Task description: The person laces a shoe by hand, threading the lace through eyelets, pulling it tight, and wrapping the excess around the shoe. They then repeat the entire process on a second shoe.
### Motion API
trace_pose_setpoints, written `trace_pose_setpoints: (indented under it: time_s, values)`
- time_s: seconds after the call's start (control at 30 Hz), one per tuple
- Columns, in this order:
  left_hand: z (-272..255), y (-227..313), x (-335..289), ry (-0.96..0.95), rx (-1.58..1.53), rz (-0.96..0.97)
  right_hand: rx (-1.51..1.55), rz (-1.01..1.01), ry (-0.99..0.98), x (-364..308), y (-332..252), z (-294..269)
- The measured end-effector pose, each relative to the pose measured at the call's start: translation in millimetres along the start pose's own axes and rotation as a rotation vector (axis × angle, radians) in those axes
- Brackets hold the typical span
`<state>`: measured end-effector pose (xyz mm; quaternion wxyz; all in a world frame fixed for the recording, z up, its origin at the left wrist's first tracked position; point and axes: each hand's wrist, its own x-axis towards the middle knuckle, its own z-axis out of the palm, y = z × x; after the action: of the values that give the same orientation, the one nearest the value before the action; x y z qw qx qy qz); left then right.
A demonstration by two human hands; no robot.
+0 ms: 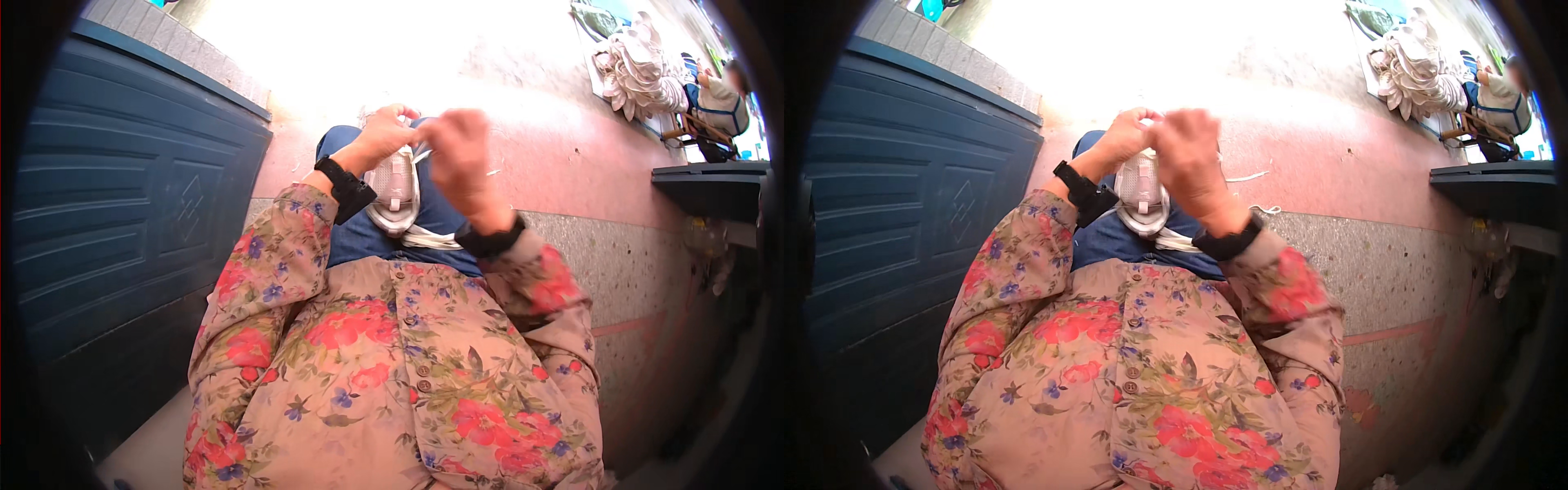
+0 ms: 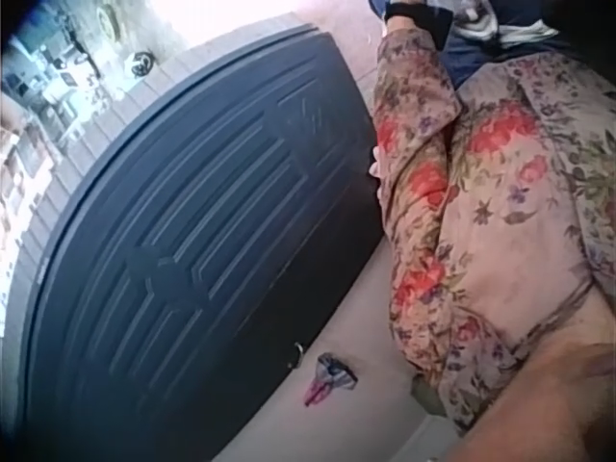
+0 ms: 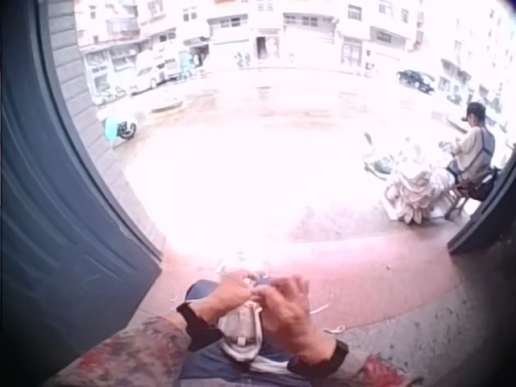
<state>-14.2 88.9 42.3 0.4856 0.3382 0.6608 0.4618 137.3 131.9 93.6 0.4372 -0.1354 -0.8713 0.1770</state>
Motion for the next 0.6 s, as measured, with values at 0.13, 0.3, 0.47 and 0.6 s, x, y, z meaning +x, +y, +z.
trace_pose_setpoints:
  time_s: [0.13,0.3,0.47,0.6]
  values:
    - [12.9,-7.0,3.8,-0.039,0.435,-0.021,-0.008,-0.165,0.655,74.9,-8.7,-138.3]
    - [-13.9,-18.1,-14.0,0.255,0.999,0.234,0.301,0.094,1.011,91.0,-9.0,-215.6]
    - [-38.1,-21.4,-28.4,0.165,1.130,0.083,1.093,0.538,0.417,43.0,25.5,-150.8]
    - [-40.4,-4.2,-33.0,0.052,1.244,0.094,1.029,0.941,0.171,18.5,29.0,-89.4]
